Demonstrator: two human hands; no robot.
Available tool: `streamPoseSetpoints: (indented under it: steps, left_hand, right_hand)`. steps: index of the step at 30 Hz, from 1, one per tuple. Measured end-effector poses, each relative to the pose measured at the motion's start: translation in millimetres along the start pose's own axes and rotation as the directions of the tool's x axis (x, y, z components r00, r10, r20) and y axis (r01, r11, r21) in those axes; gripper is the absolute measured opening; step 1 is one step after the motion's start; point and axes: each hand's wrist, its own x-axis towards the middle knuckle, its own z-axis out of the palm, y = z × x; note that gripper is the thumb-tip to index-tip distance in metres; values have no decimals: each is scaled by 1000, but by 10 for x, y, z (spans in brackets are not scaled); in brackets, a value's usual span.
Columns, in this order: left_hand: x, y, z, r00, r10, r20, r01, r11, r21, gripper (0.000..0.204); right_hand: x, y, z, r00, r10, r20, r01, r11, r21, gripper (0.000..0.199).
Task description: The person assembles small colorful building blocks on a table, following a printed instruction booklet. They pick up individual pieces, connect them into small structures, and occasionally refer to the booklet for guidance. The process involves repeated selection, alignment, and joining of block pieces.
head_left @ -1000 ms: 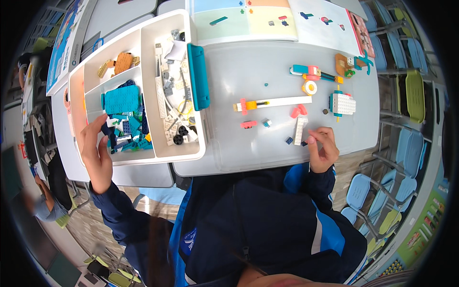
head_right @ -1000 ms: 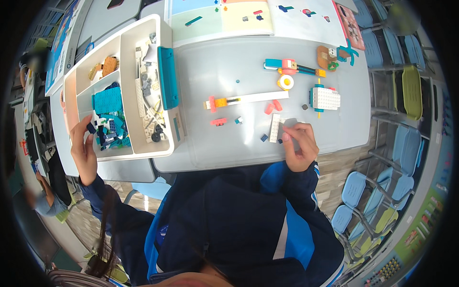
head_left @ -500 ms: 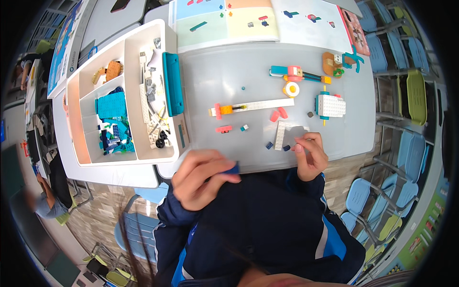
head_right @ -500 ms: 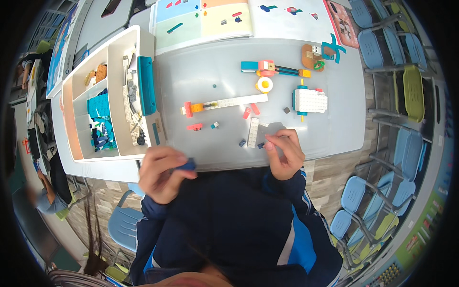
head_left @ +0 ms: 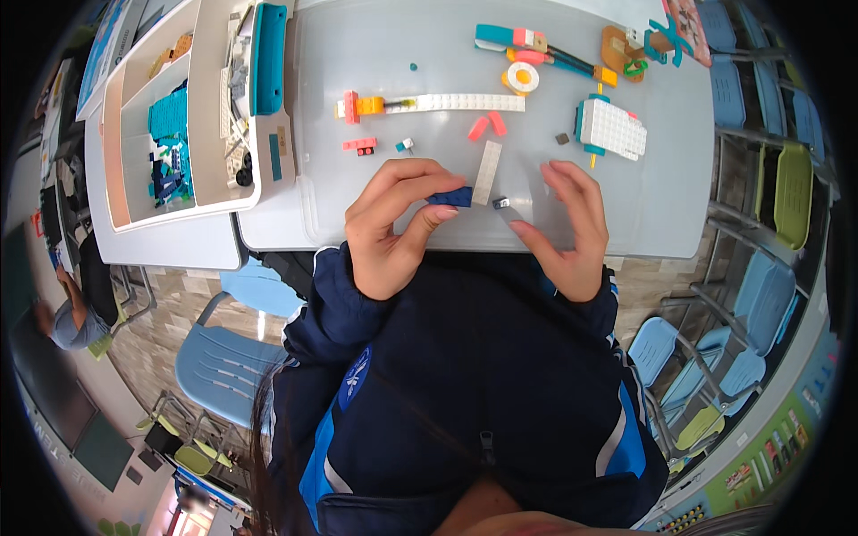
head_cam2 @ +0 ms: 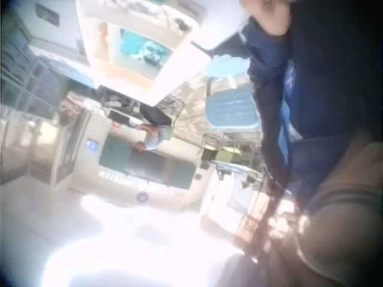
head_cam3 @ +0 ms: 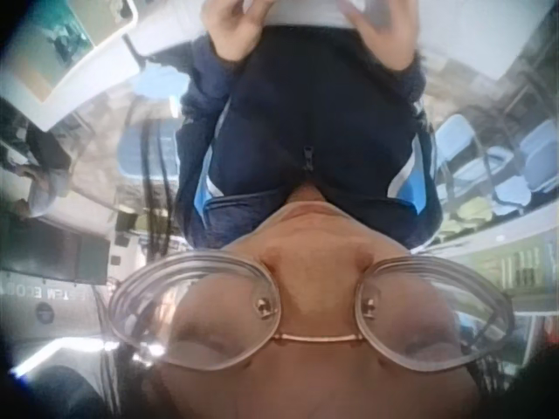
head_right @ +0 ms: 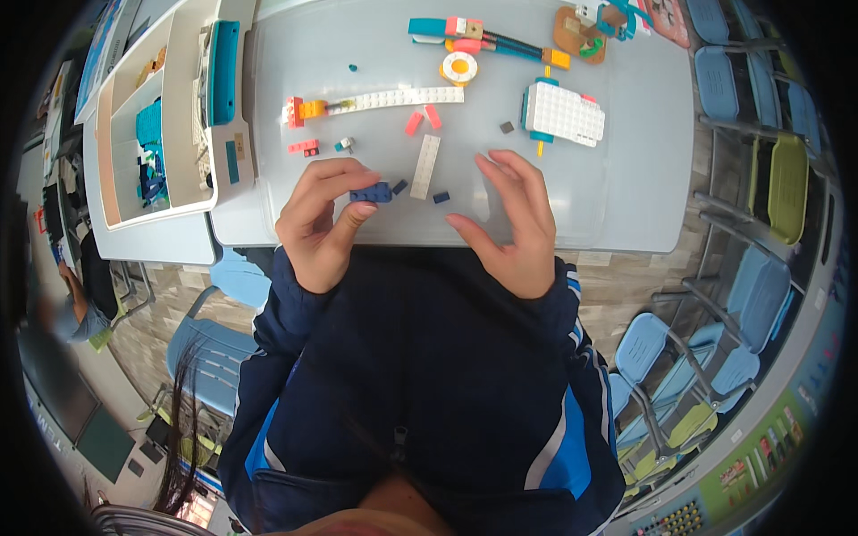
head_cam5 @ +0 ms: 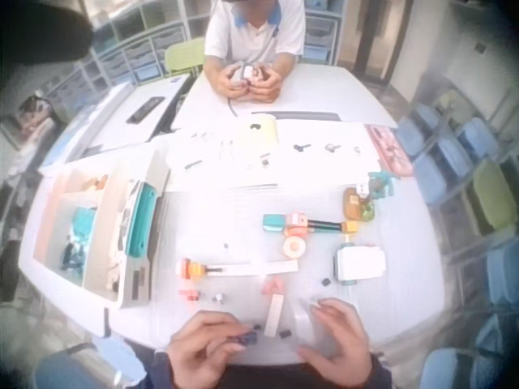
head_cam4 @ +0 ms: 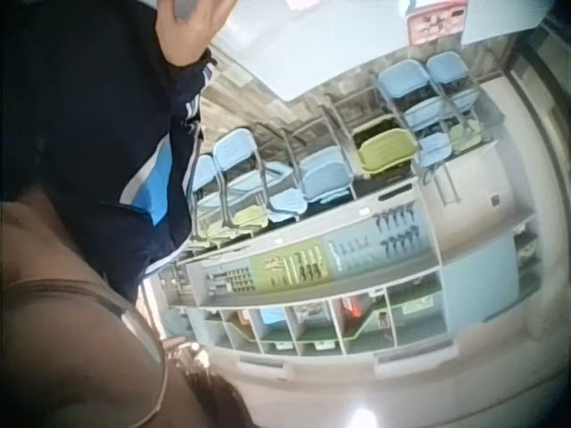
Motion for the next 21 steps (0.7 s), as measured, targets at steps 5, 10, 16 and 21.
streamPoseSetpoints:
  steps: [5, 10, 16, 21]
  left_hand:
    - [-46, 39, 127, 993, -58, 100, 44, 990, 131, 24]
    - [2, -161, 199, 994, 39, 102, -63, 970, 236, 23]
    - [7, -227, 268, 989, 74, 130, -109, 951, 289, 23]
    - [8, -238, 292, 988, 84, 130, -119, 948, 296, 23]
  right_hand:
    - [1, 39, 16, 988, -80, 132, 103, 979, -175, 49]
    - [10, 52, 121, 997, -71, 38, 77, 983, -169, 33]
    - [-21, 104, 179, 997, -75, 3, 75, 983, -166, 17]
    - [-15, 105, 212, 994, -108, -24, 103, 980, -173, 10]
